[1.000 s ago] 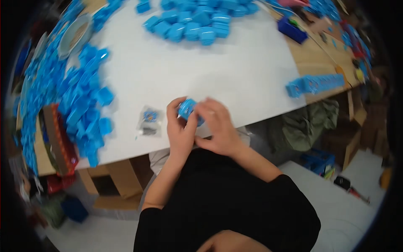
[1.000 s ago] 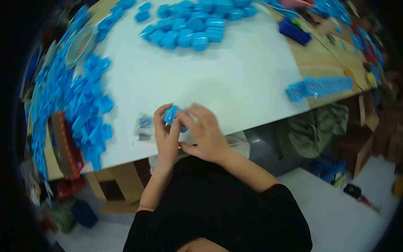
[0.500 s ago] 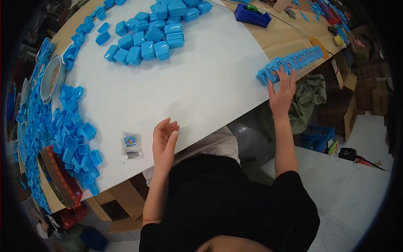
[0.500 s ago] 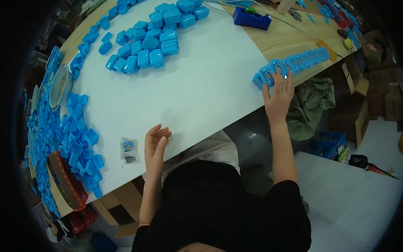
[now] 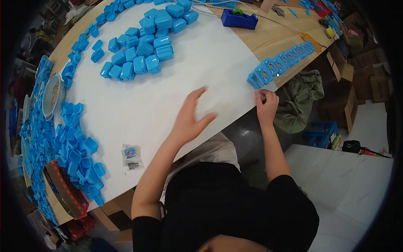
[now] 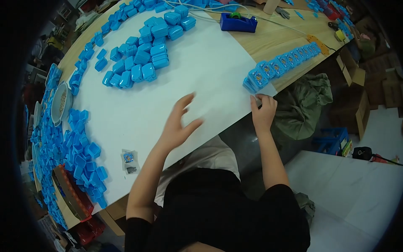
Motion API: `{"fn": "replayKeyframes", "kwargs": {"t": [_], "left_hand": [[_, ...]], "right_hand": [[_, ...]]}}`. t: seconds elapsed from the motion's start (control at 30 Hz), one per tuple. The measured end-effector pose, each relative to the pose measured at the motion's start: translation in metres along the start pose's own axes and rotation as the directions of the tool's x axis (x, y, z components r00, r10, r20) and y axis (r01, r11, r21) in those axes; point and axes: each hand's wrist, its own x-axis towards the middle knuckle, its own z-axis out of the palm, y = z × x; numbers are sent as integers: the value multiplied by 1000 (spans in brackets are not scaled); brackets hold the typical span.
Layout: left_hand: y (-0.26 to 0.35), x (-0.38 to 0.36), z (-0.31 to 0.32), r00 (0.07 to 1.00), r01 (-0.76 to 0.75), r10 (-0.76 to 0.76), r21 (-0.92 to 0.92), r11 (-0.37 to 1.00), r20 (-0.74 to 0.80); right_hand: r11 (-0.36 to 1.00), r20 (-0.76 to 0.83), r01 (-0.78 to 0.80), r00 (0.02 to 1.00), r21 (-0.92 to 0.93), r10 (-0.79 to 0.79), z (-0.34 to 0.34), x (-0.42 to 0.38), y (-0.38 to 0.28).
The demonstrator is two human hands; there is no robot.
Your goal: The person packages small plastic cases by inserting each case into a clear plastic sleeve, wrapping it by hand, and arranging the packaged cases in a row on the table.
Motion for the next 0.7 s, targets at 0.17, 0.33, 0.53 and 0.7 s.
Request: {"fn": "replayKeyframes", "kwargs": {"t": [0.17,0.33,0.53,0.7], "left_hand": [[-1,135,74,987,-132,137,-60,989,89],[1,178,121,985,-25,64,-233,972,161],[10,177,119,943,6,42,-142,990,331],[5,171,128,968,-37,66,-120,992,242]], "right_hand": [[999,37,-22,999,-39,23,-2,9,-7],[999,122,-33,992,-37,38,-6,18,-5],[1000,122,-9,992,-26,12,-3,18,-5],[999,71,26,997,-33,-24,-7,17,-5]]}}
